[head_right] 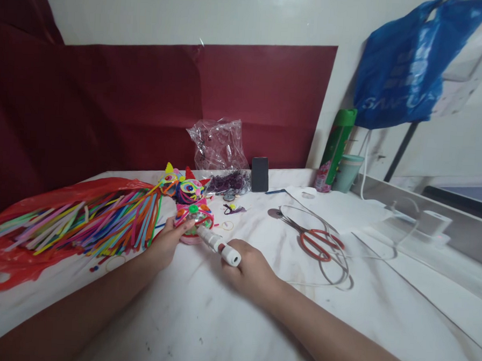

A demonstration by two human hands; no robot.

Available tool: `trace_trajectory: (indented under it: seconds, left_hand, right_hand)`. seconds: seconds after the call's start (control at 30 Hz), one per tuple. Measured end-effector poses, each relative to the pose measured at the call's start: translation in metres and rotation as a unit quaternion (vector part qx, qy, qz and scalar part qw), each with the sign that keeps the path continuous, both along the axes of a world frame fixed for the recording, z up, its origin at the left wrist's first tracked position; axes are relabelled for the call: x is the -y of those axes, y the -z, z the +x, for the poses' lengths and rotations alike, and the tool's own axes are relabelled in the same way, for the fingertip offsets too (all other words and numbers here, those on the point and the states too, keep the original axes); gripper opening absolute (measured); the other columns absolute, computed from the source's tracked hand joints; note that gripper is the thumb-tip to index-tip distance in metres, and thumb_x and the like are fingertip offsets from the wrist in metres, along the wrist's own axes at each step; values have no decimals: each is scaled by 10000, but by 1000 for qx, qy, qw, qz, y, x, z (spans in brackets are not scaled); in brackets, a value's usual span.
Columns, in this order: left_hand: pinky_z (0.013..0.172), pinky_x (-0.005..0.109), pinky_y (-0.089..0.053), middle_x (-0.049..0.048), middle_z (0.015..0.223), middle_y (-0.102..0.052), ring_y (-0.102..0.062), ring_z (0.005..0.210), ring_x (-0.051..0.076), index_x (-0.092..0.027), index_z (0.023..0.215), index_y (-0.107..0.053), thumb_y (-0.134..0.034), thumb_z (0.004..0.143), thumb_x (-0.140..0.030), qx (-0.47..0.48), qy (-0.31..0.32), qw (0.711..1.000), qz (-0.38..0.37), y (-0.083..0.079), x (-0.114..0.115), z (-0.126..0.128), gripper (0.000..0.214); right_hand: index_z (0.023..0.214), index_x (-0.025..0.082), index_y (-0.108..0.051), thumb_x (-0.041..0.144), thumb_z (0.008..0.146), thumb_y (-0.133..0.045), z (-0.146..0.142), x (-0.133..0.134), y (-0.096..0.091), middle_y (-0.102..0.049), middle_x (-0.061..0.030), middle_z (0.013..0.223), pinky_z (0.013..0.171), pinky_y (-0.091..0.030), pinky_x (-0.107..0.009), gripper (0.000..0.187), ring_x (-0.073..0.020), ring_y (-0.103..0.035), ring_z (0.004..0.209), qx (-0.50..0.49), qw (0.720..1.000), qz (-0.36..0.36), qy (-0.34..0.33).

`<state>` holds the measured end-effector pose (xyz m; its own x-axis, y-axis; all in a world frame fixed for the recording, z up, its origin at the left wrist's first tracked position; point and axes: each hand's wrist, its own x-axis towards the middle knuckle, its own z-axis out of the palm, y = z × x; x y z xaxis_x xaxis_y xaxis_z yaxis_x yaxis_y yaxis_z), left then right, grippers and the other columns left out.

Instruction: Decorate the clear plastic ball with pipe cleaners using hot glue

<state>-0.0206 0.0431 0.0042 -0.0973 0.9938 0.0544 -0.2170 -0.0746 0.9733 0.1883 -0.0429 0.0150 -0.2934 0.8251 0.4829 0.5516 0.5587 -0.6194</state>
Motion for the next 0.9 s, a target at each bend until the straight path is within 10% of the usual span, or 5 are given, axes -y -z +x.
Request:
trace_trajectory:
  seconds: [0.9]
  left_hand:
    - [966, 426, -476, 74, 1043, -709, -679, 993, 226, -206, 1031, -513, -796, 675, -338, -5, 0, 1000, -1, 1, -1, 0, 474]
  right_hand:
    - [665, 221, -396, 126, 722, -438, 1, -1, 2, -466, 31, 616, 551, -361, -240, 118, -127, -430, 557, 5, 1000, 4, 12]
